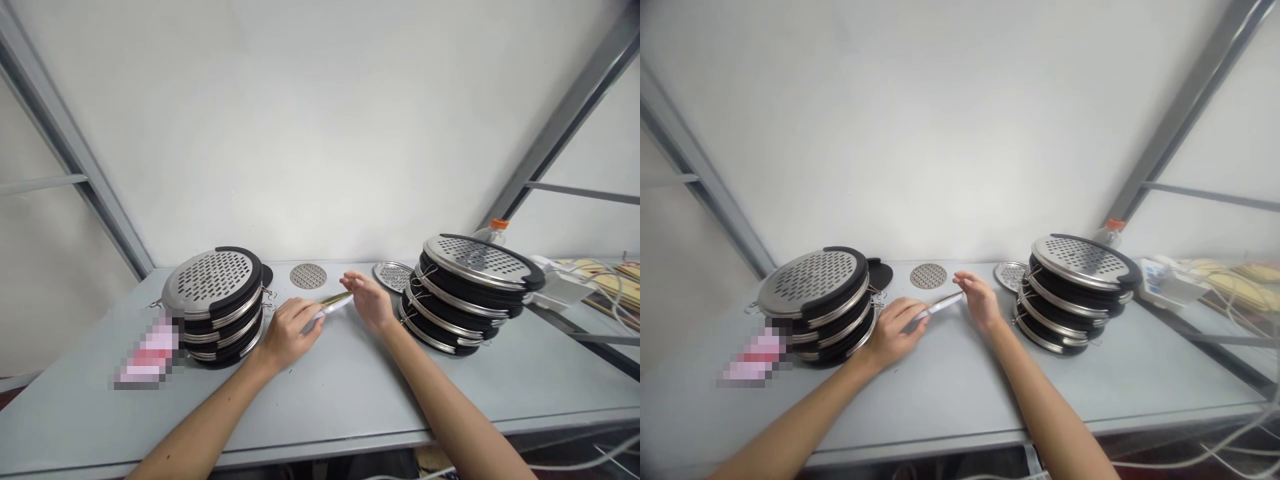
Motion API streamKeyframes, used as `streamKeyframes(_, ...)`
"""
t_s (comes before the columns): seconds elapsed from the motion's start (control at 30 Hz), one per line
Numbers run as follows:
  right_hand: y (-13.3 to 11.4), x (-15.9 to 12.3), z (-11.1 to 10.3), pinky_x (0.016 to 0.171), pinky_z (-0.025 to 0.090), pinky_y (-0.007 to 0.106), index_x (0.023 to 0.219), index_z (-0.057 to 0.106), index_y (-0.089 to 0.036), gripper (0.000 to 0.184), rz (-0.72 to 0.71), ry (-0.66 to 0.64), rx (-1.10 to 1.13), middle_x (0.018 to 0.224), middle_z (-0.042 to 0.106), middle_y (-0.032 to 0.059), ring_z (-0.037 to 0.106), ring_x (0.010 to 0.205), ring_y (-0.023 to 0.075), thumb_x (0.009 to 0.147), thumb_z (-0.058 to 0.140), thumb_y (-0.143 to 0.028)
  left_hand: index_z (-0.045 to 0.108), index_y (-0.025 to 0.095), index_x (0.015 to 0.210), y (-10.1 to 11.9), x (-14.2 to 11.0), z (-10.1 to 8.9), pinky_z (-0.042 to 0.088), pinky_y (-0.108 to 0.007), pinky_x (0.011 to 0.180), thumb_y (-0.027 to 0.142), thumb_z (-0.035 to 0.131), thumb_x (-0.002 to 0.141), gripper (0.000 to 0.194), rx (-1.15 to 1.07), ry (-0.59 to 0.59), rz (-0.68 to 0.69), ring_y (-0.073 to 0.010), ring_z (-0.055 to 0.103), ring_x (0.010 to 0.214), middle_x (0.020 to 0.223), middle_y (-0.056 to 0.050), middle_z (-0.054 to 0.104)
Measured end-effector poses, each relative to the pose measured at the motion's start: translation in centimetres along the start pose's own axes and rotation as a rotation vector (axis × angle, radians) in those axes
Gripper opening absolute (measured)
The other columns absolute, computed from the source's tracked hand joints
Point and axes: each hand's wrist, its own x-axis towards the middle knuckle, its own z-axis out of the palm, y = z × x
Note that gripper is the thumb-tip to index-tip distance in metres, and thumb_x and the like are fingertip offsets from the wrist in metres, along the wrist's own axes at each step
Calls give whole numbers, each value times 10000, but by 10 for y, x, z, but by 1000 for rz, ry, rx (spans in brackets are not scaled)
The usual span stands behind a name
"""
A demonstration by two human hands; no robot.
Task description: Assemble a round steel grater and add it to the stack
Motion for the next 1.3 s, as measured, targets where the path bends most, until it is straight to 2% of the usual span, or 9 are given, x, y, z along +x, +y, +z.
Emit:
streamKeyframes(0.13,19,7,0,839,485,366,906,690,-147,359,74,114,-85,921,708,106,640,897,228,819,465,-413,641,199,898,0,-1,-2,487,-329,700,152,524,804,157,-76,-115,81,-180,584,758,829,-49,656)
streamKeyframes(0.23,26,10,1,819,487,359,867,687,-147,332,27,115,-254,886,713,101,642,866,220,815,483,-404,656,198,817,1,-1,-4,479,-334,677,167,542,765,129,-126,-238,97,-178,576,710,780,-41,648)
streamKeyframes(0.37,27,19,8,897,459,367,978,672,-148,287,-69,-31,-525,1044,691,106,618,991,214,840,445,-255,664,199,836,1,-2,-4,475,-330,698,183,571,724,147,-171,-380,86,-184,585,730,803,-35,657)
streamKeyframes(0.53,36,34,21,1048,351,384,1197,585,-121,446,-236,-308,-800,1242,599,121,517,1183,206,797,399,-56,655,202,842,-4,-3,-3,474,-325,738,192,608,694,155,-202,-494,36,-198,594,786,835,-33,663)
streamKeyframes(0.67,44,34,24,1093,292,423,1220,568,-129,422,-297,-387,-884,1294,564,110,449,1260,205,850,371,-83,656,203,866,-10,-4,-1,469,-332,771,216,621,707,163,-180,-504,14,-203,597,816,851,-35,664)
streamKeyframes(0.83,37,28,21,1102,269,407,1155,591,-149,319,-322,-421,-947,1223,613,97,521,1180,190,901,399,-172,661,206,894,-13,-5,3,473,-339,800,227,632,703,194,-159,-516,5,-206,602,837,872,-37,665)
streamKeyframes(1.03,22,27,14,942,393,340,1102,616,-139,315,-303,-349,-1090,1019,677,109,579,1017,217,934,388,-276,663,198,890,-13,0,-2,467,-342,814,220,621,714,183,-133,-510,-18,-209,599,847,868,-42,663)
streamKeyframes(1.13,21,28,9,883,404,313,1096,635,-141,308,-256,-332,-1134,1012,678,117,585,988,224,920,405,-245,660,199,907,-12,2,-7,460,-341,828,221,628,710,201,-123,-503,-25,-208,592,864,887,-39,660)
streamKeyframes(1.3,25,30,-1,886,395,280,1053,660,-164,283,-212,-314,-1110,1024,674,95,574,999,205,865,450,-141,660,211,959,-9,2,-8,448,-366,886,265,661,698,266,-112,-502,-35,-226,582,919,947,-47,643)
